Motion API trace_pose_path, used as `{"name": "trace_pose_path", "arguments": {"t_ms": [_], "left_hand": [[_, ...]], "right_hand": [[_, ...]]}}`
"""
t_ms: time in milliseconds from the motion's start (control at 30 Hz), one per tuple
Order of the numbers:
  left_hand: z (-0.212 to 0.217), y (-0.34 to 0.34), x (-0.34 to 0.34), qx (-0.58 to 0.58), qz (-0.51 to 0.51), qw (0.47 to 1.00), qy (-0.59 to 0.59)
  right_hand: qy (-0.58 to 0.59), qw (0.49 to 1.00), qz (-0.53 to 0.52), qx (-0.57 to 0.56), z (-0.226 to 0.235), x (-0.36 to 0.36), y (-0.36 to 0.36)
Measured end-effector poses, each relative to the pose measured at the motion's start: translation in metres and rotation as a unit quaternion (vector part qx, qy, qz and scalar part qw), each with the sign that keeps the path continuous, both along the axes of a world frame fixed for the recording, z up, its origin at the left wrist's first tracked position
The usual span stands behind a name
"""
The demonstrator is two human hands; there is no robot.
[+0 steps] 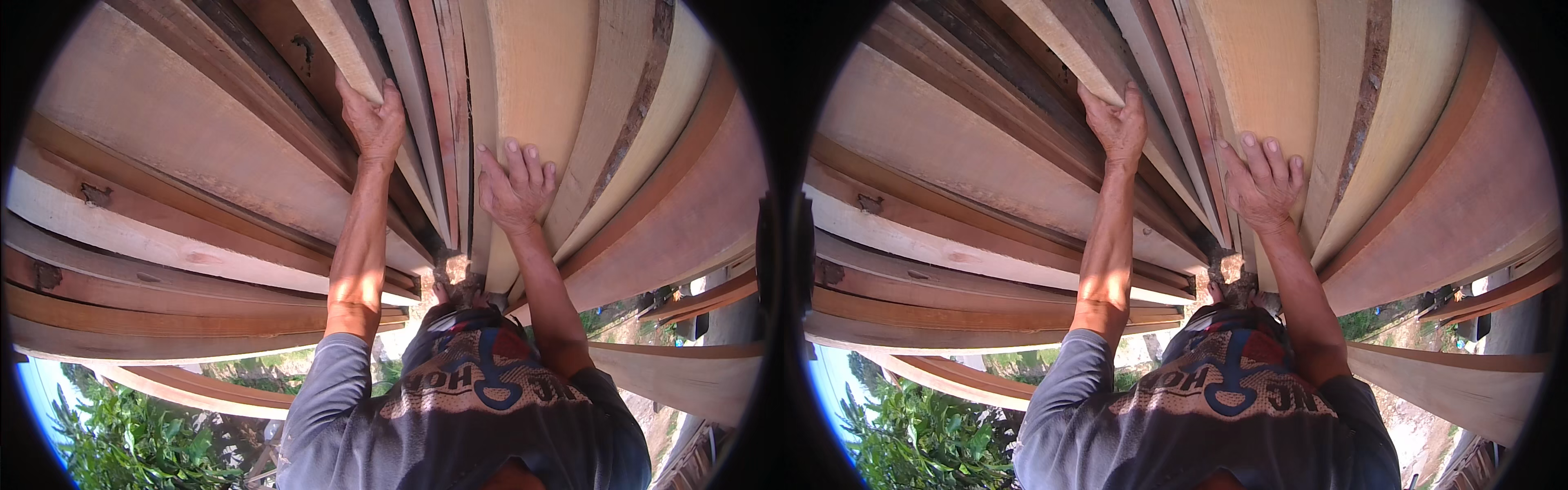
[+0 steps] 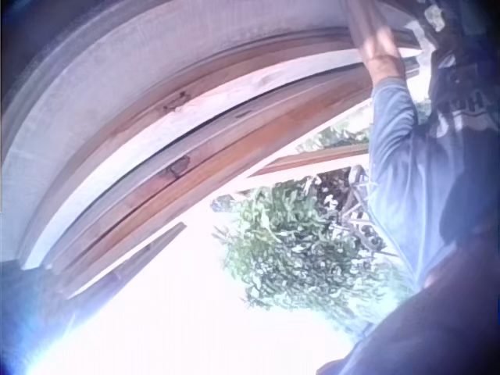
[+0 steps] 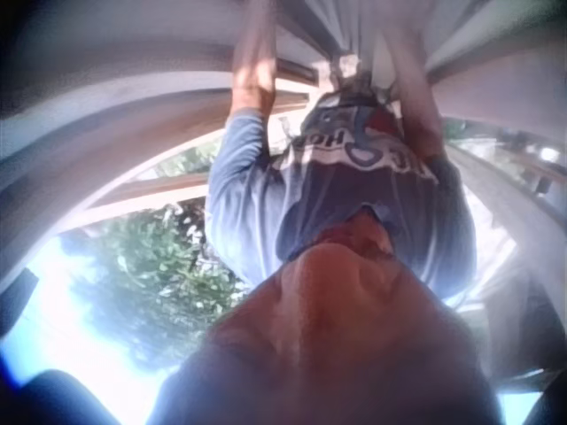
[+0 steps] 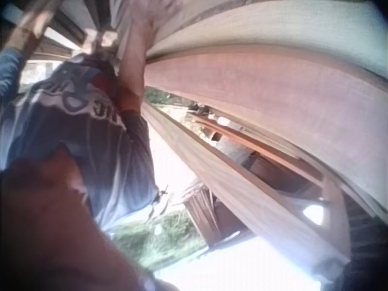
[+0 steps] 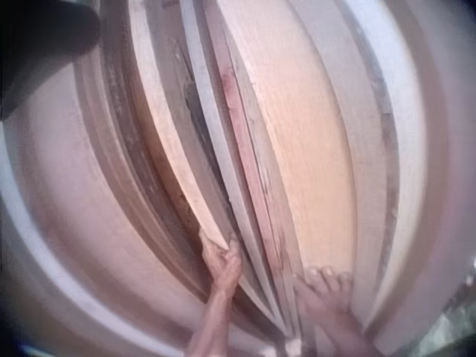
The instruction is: The person repeatedly lifts, slides, and repositions long wooden planks stored vertically in an outdoor rack. The hands move planks one at a time, shifting them within the stack and occasionally pulling them forward to inspect or rearrange them.
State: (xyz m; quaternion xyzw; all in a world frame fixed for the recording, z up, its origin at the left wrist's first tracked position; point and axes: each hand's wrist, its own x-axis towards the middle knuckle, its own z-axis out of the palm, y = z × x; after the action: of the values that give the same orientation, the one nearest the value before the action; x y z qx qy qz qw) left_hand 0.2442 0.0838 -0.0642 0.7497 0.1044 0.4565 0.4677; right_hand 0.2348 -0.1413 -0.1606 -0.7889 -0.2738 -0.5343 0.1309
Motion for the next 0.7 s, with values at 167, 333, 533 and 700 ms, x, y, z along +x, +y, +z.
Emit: {"name": "trace_pose_path", "arguments": {"t_ms": [167, 333, 533, 700], "left_hand": [[0.053, -0.002, -0.020, 0.064, 0.042, 0.993, -0.086], [0.081, 0.011, -0.026, 0.083, 0.057, 0.990, -0.095], [0.014, 0.007, -0.028, -0.035, 0.013, 0.999, -0.039], [-0.008, 0.027, -0.027, -0.112, -0.074, 0.989, -0.067]], "right_hand": [[0.015, 1.000, 0.002, -0.001, 0.000, -0.004, -0.001], [0.014, 1.000, 0.013, 0.019, -0.001, -0.001, 0.002], [0.010, 0.999, 0.024, 0.038, 0.000, 0.001, 0.004], [0.030, 0.998, 0.020, 0.051, 0.002, -0.003, 0.005]]}}
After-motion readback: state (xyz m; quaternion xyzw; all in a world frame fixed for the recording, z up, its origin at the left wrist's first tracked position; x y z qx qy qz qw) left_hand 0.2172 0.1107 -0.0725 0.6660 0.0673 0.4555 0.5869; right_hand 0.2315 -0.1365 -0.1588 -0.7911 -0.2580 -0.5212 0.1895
